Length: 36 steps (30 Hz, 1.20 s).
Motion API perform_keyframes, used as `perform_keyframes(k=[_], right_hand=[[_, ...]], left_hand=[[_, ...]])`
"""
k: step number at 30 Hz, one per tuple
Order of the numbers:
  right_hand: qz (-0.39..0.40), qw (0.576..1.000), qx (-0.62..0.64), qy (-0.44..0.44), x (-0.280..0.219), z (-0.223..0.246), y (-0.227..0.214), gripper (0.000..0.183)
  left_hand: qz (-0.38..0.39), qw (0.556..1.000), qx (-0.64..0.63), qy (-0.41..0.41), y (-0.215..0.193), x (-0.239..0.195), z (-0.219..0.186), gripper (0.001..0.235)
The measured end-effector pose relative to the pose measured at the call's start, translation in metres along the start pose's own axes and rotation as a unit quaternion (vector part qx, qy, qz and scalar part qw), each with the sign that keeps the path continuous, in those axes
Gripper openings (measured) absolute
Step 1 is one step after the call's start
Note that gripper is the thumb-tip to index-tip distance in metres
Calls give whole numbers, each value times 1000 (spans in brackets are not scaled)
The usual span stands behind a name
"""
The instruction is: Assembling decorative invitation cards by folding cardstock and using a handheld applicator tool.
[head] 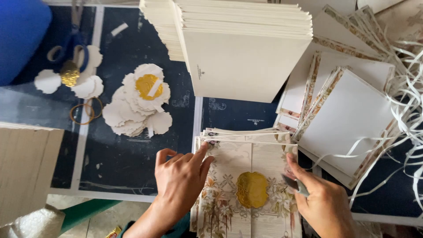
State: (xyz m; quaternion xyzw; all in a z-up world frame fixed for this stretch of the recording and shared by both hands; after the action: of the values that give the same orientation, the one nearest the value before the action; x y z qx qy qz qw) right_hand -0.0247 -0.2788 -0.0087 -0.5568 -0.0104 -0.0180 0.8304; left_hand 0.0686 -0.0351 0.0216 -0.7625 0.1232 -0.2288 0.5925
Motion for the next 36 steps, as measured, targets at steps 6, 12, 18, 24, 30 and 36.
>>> perform_keyframes(k=[6, 12, 18, 24, 30, 36], right_hand=[[-61, 997, -18, -41, 65, 20, -69, 13], [-215, 964, 130, -88, 152, 13, -133, 3], [-196, 962, 177, -75, 163, 9, -120, 7], [-148, 987, -13, -68, 85, 0, -106, 25], [-11, 969, -236, 76, 27, -47, -35, 83], [-36, 926, -372, -51, 15, -62, -5, 48]], left_hand=[[-165, 974, 107, 109, -38, 83, -31, 46], [-331, 910, 228, 102, -50, 148, -41, 32], [-369, 895, 226, 105, -69, 137, -48, 15], [-224, 944, 107, 218, -68, 55, -67, 7], [-153, 957, 37, 246, -99, -55, -101, 23], [116, 959, -21, 257, -4, -22, -82, 66]])
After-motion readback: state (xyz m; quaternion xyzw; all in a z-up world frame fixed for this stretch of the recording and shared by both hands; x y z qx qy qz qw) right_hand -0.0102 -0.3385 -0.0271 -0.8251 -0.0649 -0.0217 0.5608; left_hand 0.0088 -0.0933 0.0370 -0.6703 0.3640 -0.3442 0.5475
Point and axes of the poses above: each hand's wrist, its own x-axis towards the middle knuckle, its own y-axis out of the palm, z = x × y, the point moved 8 cm from there along x, towards the middle knuckle, and after that the axes turned 4 degrees about z, right-handed, at the moved point
